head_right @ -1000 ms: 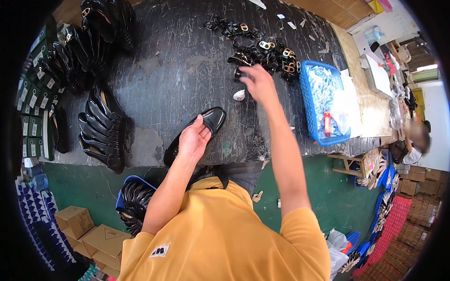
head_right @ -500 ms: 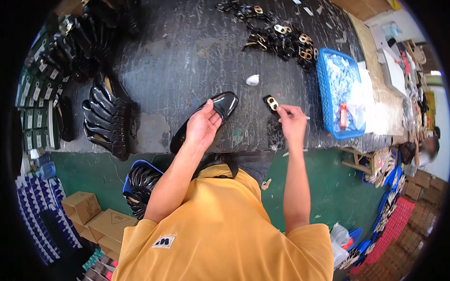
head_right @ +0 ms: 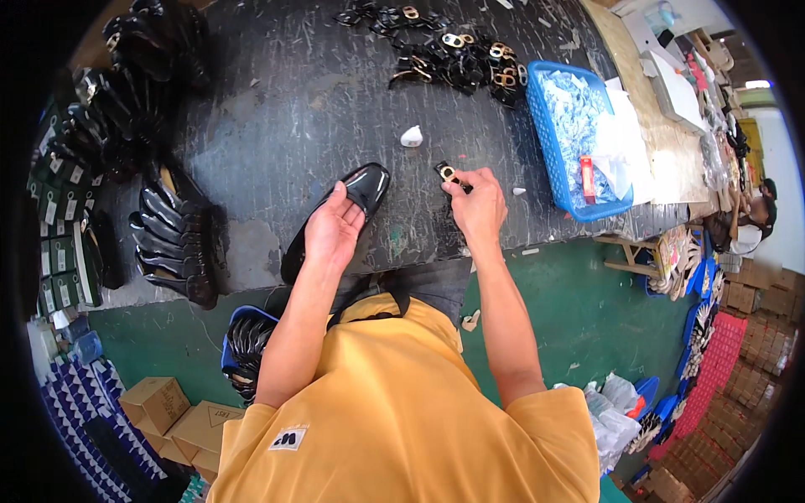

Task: Apply glue and attach decorative buckles to the front of black shoes.

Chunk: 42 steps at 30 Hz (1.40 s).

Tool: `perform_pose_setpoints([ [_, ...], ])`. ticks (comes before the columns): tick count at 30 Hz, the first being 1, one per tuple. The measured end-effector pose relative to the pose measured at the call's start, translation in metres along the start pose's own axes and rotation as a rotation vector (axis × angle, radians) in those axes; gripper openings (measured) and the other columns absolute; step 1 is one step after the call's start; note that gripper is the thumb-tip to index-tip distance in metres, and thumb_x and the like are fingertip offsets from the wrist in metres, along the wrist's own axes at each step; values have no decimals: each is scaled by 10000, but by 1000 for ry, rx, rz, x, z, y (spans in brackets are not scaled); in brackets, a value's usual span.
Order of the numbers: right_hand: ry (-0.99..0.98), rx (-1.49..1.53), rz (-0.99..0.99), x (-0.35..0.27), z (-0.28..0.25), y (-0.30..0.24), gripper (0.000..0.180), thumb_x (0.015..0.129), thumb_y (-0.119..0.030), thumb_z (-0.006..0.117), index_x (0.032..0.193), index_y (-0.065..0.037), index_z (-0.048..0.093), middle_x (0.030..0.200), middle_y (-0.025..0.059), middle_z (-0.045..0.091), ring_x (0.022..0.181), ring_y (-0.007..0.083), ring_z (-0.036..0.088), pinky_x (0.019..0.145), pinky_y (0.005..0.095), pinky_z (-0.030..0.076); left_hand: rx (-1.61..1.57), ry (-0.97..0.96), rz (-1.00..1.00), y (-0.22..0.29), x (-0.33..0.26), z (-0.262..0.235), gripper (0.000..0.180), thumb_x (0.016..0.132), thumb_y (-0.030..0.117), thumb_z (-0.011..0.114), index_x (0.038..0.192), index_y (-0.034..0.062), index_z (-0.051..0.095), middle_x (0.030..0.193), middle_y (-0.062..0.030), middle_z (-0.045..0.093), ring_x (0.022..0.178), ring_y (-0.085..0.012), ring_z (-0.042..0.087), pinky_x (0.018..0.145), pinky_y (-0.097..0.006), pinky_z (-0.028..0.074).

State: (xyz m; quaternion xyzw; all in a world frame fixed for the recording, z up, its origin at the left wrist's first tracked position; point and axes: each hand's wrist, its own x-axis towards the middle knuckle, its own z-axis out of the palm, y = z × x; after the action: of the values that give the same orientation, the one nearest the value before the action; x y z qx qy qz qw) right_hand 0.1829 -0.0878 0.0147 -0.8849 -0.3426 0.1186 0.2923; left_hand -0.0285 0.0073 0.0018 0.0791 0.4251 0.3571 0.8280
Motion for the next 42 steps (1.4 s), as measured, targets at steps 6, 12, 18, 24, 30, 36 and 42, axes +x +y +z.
perform_pose_setpoints([
  [6,49,225,-151,-12,5,-18,262,792,-101,833,1037,-44,758,935,93,706,826,208,684,746,339,539,-28,19,-7,-6,1,5,325,1046,271,602,1205,-10,638,1185,-127,702,1057,-216,684,944,-344,534],
  [12,-225,451,-310,-38,22,-86,252,811,-67,823,1045,-9,747,899,83,706,810,164,682,716,295,547,-43,-29,-7,-3,-2,4,307,1053,277,577,1219,24,629,1180,-116,674,1089,-224,640,978,-366,491],
  [18,-165,313,-441,-38,34,-89,262,795,-78,821,1027,15,744,889,123,694,781,240,699,718,337,554,-100,-10,-37,-1,-2,5,284,1064,280,547,1177,30,623,1123,-110,673,1035,-223,642,954,-373,502],
  [24,-119,161,-486,-41,38,-85,251,794,-174,811,1009,-52,770,888,70,670,819,282,653,768,406,486,-116,-22,-45,0,-3,5,271,1069,274,541,1135,28,635,1085,-108,695,975,-208,659,912,-374,511],
  [30,-97,78,-513,-42,40,-82,242,796,-163,801,1010,-53,772,861,71,651,797,273,639,765,394,440,-116,-47,-25,1,-5,4,236,1053,242,575,1085,21,649,1024,-102,711,884,-199,672,838,-345,531],
  [36,-92,196,-463,-44,50,-69,227,779,-117,814,988,-39,771,892,79,628,820,279,628,757,391,457,68,-50,11,-7,7,-3,155,958,136,715,1031,3,682,980,-96,720,854,-182,680,807,-321,546],
  [42,-173,441,-245,-39,43,-59,879,732,-102,882,1491,-42,441,1095,107,658,921,202,639,793,340,541,128,49,107,-11,-9,7,87,903,70,751,926,-8,722,899,-80,731,773,-133,676,663,-245,502],
])
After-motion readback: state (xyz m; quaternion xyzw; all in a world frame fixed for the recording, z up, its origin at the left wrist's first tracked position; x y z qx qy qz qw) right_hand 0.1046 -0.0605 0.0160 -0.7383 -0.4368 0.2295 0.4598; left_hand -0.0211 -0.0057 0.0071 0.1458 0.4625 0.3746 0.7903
